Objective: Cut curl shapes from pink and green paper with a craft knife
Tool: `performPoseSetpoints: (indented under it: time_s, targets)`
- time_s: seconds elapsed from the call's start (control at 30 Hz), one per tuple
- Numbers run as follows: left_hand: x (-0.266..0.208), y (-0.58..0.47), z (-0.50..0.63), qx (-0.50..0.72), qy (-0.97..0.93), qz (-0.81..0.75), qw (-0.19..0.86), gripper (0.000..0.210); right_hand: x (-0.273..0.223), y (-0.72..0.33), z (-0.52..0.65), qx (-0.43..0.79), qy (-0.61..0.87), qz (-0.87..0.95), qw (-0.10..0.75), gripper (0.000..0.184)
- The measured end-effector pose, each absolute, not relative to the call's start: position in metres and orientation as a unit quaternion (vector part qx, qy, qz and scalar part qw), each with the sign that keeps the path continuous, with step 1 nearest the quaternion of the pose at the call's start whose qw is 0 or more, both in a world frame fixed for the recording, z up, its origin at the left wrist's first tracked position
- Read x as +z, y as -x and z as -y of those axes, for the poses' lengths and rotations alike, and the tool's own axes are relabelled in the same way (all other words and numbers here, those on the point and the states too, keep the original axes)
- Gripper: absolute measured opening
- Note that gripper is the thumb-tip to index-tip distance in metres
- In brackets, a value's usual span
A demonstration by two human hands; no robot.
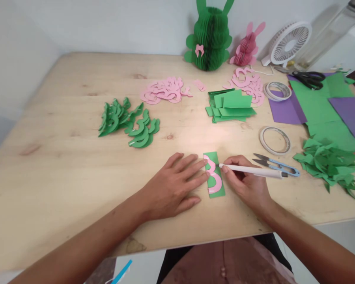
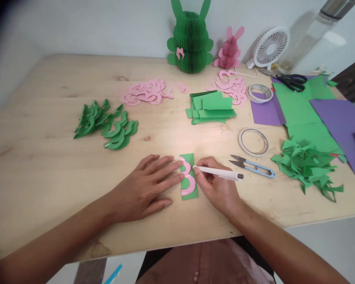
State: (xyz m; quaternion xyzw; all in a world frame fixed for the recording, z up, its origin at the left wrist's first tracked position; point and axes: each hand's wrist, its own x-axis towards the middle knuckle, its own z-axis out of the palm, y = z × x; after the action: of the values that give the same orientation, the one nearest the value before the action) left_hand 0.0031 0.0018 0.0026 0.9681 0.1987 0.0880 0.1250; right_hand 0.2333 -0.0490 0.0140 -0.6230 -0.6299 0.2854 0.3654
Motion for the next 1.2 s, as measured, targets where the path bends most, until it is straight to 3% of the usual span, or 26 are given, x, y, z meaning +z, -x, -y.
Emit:
performPoseSetpoints:
  time_s: [1.2]
  targets:
    - [0.0016, -0.0034, -0.0022, 0.093, -0.97, -0.197, 0.109, 0.051, 0.0144, -0.2338, 0.0482, 0.279, 0.609, 0.655, 0.35, 0.01]
